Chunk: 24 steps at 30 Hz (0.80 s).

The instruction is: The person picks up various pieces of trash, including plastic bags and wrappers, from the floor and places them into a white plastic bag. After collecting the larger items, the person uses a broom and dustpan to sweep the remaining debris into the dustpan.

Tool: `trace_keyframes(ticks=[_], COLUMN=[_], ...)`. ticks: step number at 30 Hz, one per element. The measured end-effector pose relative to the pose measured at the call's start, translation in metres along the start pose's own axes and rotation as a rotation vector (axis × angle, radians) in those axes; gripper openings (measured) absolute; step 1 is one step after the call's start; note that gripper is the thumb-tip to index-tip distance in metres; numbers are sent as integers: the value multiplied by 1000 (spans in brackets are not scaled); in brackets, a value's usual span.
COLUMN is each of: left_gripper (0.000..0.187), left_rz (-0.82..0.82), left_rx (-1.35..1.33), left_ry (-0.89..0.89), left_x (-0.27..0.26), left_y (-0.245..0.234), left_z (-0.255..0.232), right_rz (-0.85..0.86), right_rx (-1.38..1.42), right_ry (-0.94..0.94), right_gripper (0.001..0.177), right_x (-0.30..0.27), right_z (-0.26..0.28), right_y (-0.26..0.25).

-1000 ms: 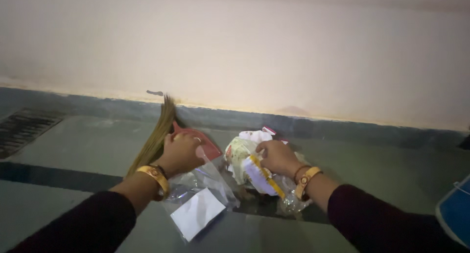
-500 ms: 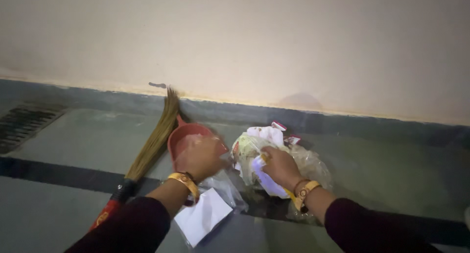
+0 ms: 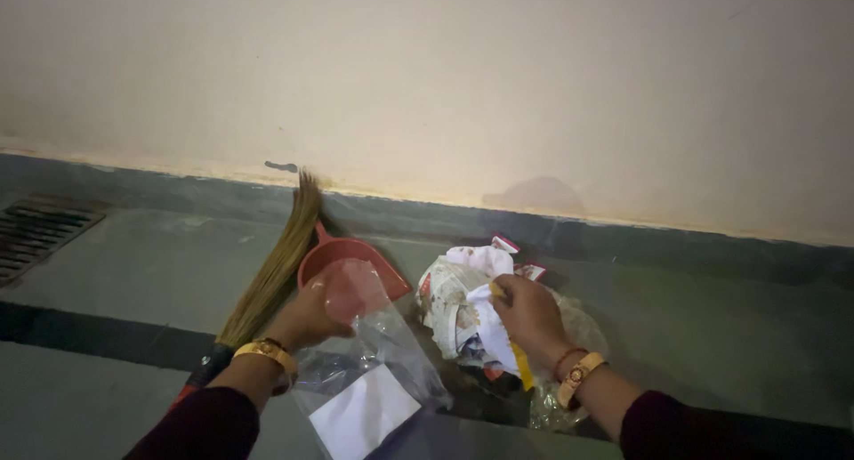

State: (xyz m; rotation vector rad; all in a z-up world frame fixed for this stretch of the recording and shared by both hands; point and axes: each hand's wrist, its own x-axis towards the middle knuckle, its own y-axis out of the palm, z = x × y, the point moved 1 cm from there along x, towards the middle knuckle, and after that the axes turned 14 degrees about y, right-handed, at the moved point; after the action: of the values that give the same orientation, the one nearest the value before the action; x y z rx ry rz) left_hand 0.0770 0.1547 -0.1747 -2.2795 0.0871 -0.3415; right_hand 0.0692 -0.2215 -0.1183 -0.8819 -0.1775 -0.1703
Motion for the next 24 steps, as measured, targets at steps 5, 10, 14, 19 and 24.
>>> trace_keyframes(ticks=[5,10,14,19,24], left_gripper=[94,97,122,99,64], left_rz=[8,90,149,116,120], left_rx=[-81,-271,95,9,107], left_ry=[276,-13,-155,-115,-89], left_x=[32,49,55,56,56], left_y=[7,16,10,15,15], left_z=[2,-28,-50,-50,-52], right_rz=[-91,49,33,-15,-118], right_rx=[95,300,321,371,376], right_ry=[-18,172,153,100,20], right_gripper=[26,37,37,35,38], right_x=[3,-5,-4,-5,-8], right_z=[11,25,34,30,26], right_y=[-12,-28,-37,-41,-46])
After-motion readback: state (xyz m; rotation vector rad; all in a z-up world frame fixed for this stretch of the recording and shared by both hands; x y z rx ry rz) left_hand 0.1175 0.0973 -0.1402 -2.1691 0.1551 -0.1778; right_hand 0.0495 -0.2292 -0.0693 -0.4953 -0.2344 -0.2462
